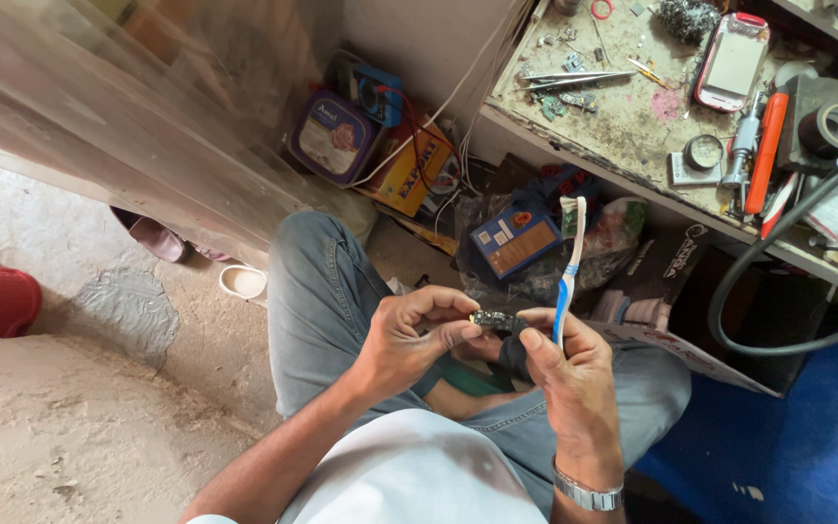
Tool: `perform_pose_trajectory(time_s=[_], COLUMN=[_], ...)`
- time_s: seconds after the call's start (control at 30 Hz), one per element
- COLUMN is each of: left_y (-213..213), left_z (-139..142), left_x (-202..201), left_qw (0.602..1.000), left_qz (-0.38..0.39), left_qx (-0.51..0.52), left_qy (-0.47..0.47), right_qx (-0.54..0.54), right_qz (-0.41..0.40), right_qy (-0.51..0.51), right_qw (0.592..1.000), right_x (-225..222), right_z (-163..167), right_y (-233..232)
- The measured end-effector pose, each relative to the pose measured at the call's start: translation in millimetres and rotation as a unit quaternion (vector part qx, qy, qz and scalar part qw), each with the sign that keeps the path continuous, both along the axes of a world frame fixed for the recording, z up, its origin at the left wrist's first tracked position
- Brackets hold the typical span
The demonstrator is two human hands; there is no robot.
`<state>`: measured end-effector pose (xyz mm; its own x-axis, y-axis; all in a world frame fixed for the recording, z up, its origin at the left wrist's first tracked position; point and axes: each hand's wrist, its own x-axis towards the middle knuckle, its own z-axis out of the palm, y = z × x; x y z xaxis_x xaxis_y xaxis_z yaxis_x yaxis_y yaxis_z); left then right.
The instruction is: The person cleans a small electronic component using a toothbrush and then uses a hot air gun to heat the component while holding it with tweezers. The person works at a cluttered workbench with various tools and electronic parts.
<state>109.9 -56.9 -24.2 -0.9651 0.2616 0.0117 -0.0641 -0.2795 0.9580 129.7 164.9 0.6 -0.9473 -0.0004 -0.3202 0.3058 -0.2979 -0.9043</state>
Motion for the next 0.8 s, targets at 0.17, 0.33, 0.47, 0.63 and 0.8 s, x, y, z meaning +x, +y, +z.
perform_pose_trajectory(time_s=[0.17, 0.33, 0.47, 0.63, 0.8], left_y=[1.6, 0.9, 2.3, 0.6, -5.3], left_z=[-0.7, -0.7, 0.4, 5.4, 14.9], left_x=[1.7, 0.8, 0.5, -6.0, -13.7], left_qw=[1.000, 0.999, 0.999, 0.999, 1.000], left_qz=[-0.001, 0.005, 0.006, 0.007, -0.020], left_qx=[-0.019, -0.042, -0.052, -0.038, -0.018], left_qy=[0.009, 0.029, 0.014, 0.020, 0.008], right_qx=[-0.018, -0.018, -0.014, 0.044, 0.017], right_qz=[-0.006, -0.008, -0.005, 0.035, 0.080], right_qy=[0.003, 0.001, 0.007, 0.015, -0.003], right_qw=[1.000, 1.000, 1.000, 0.998, 0.997], right_x=[0.8, 0.7, 1.3, 5.3, 7.0], right_z=[-0.7, -2.3, -4.1, -6.5, -5.2], right_y=[0.1, 1.1, 2.3, 2.8, -6.5])
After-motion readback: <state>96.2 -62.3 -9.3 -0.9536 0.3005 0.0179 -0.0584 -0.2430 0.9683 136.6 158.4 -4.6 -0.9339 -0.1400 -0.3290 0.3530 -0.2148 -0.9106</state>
